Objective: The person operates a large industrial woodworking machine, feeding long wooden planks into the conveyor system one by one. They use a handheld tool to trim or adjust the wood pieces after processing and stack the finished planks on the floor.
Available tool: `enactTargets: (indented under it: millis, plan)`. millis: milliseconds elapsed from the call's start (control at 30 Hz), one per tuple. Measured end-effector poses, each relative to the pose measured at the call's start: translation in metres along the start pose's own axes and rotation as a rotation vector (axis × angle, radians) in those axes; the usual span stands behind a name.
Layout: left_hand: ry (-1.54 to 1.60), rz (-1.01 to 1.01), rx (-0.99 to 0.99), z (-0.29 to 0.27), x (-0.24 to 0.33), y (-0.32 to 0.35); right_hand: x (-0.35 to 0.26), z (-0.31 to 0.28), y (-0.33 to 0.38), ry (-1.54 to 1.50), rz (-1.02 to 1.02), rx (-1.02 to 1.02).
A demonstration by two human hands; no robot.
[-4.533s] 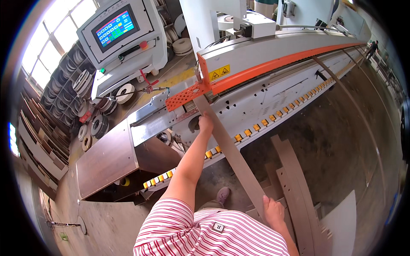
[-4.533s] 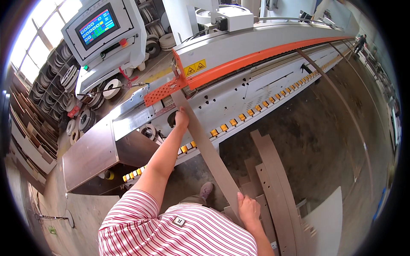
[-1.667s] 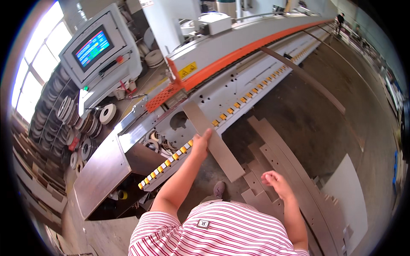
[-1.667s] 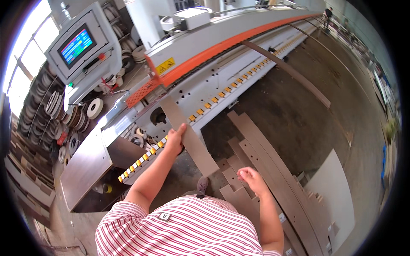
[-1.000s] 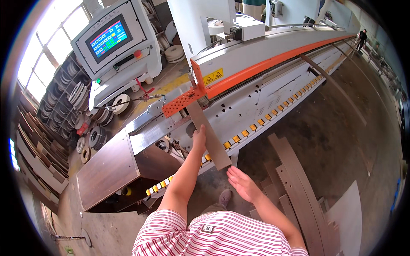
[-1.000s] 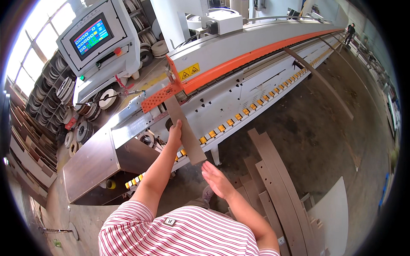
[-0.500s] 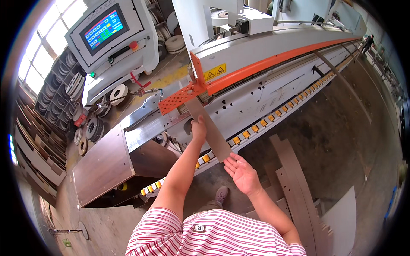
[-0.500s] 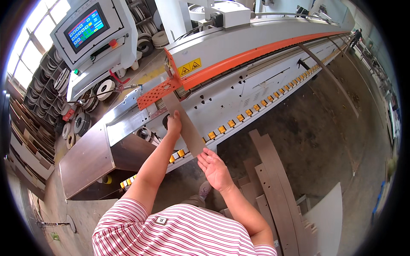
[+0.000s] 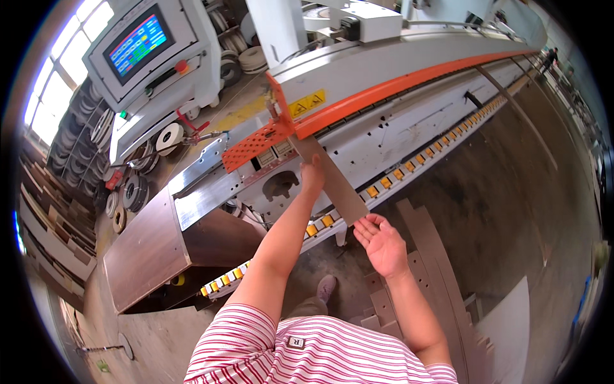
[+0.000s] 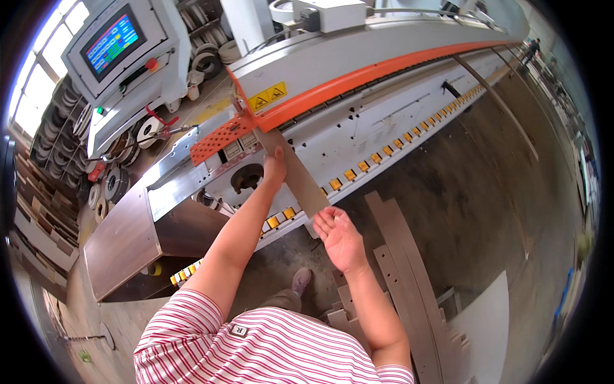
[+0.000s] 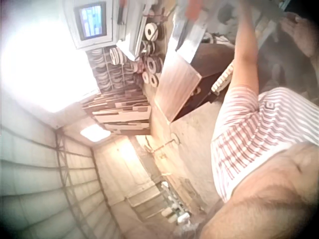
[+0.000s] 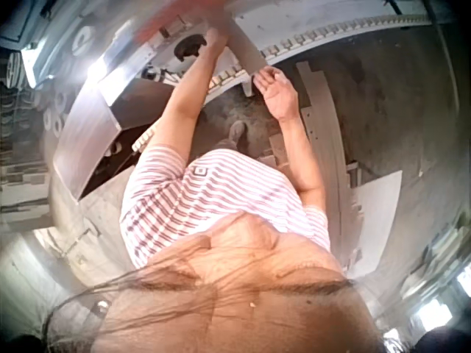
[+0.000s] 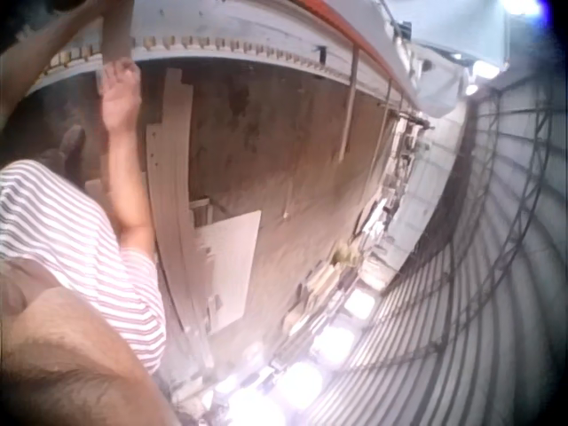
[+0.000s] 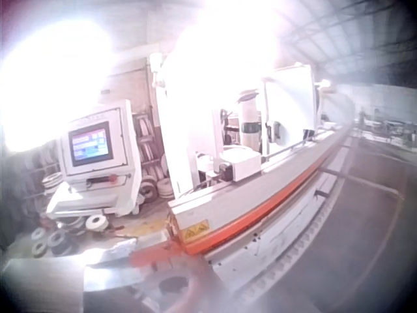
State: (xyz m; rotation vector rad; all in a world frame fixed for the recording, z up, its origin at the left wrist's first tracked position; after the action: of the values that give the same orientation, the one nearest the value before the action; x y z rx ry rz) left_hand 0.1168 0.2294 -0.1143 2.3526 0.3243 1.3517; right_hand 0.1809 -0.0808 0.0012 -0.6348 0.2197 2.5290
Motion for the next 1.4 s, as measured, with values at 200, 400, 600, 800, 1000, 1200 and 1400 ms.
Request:
enactTargets:
  millis: [200,400,600,800,1000,1200,1400]
  plan:
    - [-0.153,0.074,-0.301,0.035,0.024,-0.04,-0.008,-0.012,0.007,0.542,-0.151,0.001]
    - [-0.026,0.763,-0.145,0.023,0.071,0.132,-0.035,-0.113,0.175,1.546,-0.253,-0.003]
    - [-0.255,0.654,-0.497,-0.005,-0.064,0.276,-0.115,-0.19,0.307,2.327,-0.06,0.33]
    - [-0.393,0.369,-1.074,0.031,-0.184,0.352,-0.108,-0.197,0.316,2.638,0.05,0.393]
    - [-0.401,-0.02,-1.174,0.037,-0.225,0.371,-0.111,-0.204,0.308,2.521,0.022,0.512]
    - [-0.323,-0.287,-1.186,0.045,-0.23,0.394,-0.09,-0.166,0.321,2.185,0.032,0.407]
    - [0.125,-0.297,-1.217,0.04,-0.184,0.414,-0.074,-0.064,0.27,1.959,-0.393,0.062]
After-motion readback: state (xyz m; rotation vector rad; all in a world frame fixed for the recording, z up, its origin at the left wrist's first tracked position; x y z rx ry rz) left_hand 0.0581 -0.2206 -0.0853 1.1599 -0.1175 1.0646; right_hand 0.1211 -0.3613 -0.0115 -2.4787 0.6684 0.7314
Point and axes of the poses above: each hand's wrist, its own y-axis away from the middle knuckle, its own z-axis out of the palm, x = y × z, the point moved 8 cm from there along -y, towards the middle knuckle, and after that the axes turned 15 degrees about -z, right-handed, at the moved point
